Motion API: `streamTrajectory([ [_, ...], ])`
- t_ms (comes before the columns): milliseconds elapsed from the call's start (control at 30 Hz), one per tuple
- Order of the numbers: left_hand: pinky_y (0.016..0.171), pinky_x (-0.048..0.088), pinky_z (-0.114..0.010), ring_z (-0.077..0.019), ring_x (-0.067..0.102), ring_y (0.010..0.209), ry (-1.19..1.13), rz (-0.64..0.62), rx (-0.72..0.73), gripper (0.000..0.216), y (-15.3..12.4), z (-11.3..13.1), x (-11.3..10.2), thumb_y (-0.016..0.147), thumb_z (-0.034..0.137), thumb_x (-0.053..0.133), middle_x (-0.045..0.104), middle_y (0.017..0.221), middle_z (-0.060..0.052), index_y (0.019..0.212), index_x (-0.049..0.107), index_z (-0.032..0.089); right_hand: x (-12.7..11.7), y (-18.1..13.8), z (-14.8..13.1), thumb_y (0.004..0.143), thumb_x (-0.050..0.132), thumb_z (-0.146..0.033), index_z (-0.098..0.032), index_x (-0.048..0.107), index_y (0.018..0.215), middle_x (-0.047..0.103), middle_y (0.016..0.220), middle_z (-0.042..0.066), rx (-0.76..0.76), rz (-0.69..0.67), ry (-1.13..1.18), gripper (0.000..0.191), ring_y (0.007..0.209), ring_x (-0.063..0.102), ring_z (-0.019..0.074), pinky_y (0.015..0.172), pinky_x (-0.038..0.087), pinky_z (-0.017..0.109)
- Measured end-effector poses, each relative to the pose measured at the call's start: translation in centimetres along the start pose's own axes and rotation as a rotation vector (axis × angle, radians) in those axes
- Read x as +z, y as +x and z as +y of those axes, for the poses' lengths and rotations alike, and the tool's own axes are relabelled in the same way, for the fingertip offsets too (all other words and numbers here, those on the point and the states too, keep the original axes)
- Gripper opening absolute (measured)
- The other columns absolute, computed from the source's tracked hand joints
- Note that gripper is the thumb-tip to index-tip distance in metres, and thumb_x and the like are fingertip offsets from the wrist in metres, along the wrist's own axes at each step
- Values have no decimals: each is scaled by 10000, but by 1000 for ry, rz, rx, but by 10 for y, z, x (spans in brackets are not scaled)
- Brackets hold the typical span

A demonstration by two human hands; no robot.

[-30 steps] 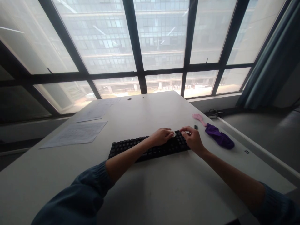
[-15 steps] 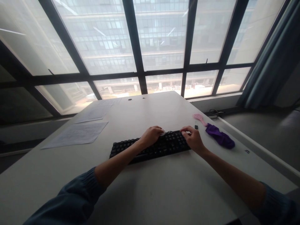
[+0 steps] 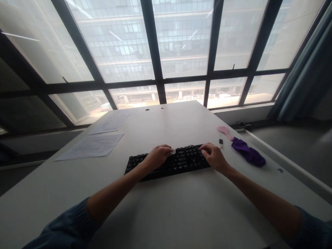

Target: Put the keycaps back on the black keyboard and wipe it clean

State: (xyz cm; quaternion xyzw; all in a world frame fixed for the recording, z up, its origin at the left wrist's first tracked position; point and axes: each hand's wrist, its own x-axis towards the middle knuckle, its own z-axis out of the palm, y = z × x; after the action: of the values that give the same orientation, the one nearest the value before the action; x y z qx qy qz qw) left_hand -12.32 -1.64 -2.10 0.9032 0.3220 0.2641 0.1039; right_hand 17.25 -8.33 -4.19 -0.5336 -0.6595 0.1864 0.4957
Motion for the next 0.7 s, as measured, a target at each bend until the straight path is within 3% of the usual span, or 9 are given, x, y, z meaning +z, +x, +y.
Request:
streamTrajectory([
  [200,998,547,-355,-220,700,1090,-24,3,20,287,-7,24,13,915,135,612,741,1200,-46,1152,736,239,5,-8,-4,858,540,-166,-210,707,957,699,1004,89,-166,-94,-177,198,986,631,260,932,503,436],
  [300,1011,542,-348,-218,696,1105,-25,-20,65,260,-11,34,18,919,125,605,745,1191,-48,1101,751,239,5,-9,-5,864,543,-161,-217,702,970,695,1026,87,-188,-115,-208,199,1008,621,265,941,499,444],
  [567,1005,556,-388,-237,703,1094,45,28,-31,238,-42,16,-13,965,151,553,739,1201,-77,1025,776,212,3,-8,-5,866,549,-153,-214,708,955,688,1027,89,-182,-130,-188,192,1016,620,265,950,495,435],
  [700,985,567,-367,-233,697,1098,3,38,-24,231,-43,22,-4,941,165,610,692,1278,-89,1121,743,218,3,-9,-6,861,554,-144,-210,709,935,690,1034,86,-181,-126,-178,184,1018,624,262,956,492,432],
])
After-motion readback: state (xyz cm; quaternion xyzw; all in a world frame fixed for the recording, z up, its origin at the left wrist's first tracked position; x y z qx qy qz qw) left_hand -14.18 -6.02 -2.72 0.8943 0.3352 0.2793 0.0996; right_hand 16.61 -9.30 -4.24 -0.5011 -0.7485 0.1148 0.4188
